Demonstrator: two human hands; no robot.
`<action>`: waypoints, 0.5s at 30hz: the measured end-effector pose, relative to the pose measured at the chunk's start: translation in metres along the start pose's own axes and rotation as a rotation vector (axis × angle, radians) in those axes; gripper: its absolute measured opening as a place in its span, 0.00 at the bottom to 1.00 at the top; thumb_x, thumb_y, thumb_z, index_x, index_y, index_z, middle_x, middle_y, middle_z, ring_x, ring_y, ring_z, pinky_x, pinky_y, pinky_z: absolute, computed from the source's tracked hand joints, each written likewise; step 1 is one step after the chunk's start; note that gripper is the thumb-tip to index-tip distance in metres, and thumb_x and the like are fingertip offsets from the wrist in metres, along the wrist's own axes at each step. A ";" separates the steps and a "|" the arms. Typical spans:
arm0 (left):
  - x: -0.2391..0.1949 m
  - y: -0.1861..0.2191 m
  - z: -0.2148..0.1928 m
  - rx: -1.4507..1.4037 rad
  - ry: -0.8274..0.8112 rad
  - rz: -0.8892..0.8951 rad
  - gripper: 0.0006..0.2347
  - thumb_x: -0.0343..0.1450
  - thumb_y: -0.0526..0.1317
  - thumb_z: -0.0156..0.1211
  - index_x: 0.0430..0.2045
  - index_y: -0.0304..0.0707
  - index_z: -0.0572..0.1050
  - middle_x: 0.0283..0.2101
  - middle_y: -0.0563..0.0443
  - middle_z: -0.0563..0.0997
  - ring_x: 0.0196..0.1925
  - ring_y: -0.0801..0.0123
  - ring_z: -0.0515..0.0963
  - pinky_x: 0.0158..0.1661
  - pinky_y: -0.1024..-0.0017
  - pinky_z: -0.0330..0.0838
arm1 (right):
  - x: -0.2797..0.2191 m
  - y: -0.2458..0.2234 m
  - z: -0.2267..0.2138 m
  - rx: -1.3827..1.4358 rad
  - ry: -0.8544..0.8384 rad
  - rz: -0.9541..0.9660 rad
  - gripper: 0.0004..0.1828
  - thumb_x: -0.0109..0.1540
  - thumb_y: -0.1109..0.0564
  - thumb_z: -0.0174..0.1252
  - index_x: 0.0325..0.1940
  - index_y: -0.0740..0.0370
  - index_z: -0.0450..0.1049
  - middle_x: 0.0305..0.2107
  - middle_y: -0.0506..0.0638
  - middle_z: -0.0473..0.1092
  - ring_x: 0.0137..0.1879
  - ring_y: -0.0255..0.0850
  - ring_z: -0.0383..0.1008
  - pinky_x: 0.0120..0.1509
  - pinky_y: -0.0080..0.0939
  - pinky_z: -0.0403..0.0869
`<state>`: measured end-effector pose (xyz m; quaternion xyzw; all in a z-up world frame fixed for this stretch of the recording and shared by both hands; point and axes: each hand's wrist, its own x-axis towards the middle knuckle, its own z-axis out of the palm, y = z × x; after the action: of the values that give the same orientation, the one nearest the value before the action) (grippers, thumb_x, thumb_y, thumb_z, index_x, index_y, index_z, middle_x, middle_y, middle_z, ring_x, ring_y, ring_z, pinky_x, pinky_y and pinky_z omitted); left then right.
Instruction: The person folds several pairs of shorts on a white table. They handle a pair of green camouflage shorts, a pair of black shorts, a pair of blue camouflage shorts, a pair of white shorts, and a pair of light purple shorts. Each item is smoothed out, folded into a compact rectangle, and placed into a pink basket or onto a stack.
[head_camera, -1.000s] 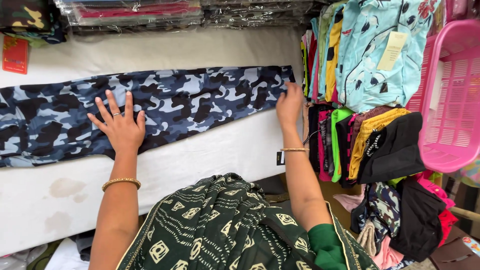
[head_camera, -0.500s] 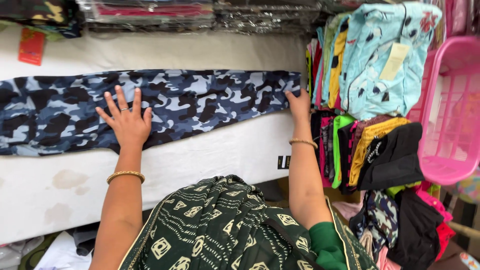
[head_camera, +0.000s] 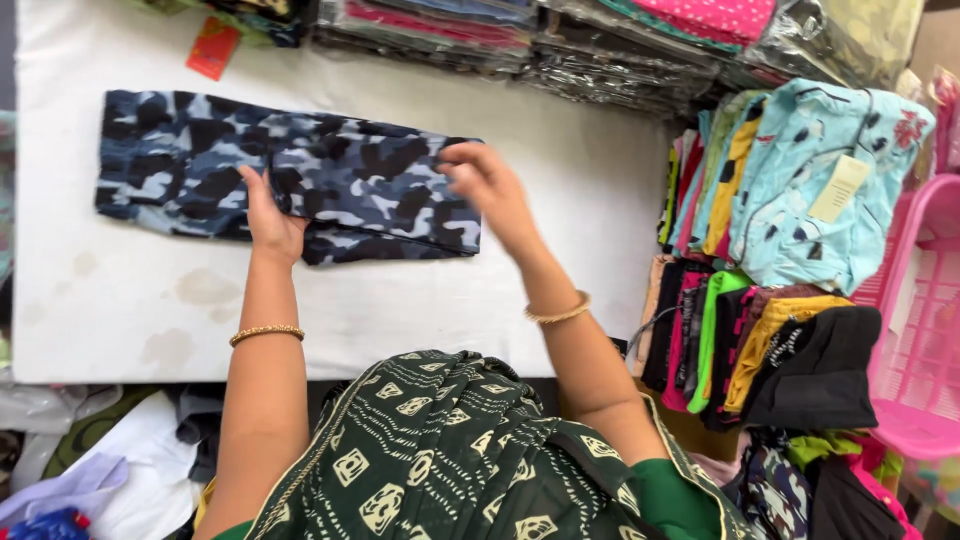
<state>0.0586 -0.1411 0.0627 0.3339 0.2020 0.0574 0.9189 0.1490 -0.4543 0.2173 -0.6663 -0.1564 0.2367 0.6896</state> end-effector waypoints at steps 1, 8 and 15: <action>0.002 0.001 -0.014 0.030 0.056 -0.026 0.30 0.77 0.62 0.40 0.68 0.42 0.66 0.66 0.50 0.73 0.65 0.62 0.75 0.64 0.55 0.70 | 0.002 0.017 -0.018 -0.036 0.136 0.051 0.18 0.68 0.52 0.56 0.59 0.63 0.71 0.52 0.50 0.73 0.57 0.36 0.76 0.58 0.37 0.76; -0.002 -0.007 -0.015 0.912 0.243 0.249 0.34 0.75 0.32 0.60 0.76 0.61 0.50 0.78 0.44 0.58 0.76 0.55 0.62 0.70 0.60 0.59 | -0.001 0.185 -0.079 -0.188 0.520 0.460 0.22 0.62 0.52 0.62 0.58 0.63 0.70 0.41 0.51 0.74 0.42 0.36 0.74 0.43 0.40 0.76; -0.018 -0.001 0.023 0.889 0.265 0.065 0.37 0.71 0.27 0.52 0.76 0.64 0.49 0.77 0.47 0.56 0.75 0.60 0.62 0.67 0.66 0.62 | -0.016 0.164 -0.064 -0.095 0.395 0.290 0.16 0.61 0.58 0.65 0.49 0.68 0.76 0.36 0.48 0.76 0.39 0.33 0.73 0.45 0.35 0.73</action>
<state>0.0510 -0.1594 0.0841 0.6912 0.3123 0.0360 0.6507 0.1503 -0.5164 0.0518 -0.7469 0.0678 0.1908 0.6334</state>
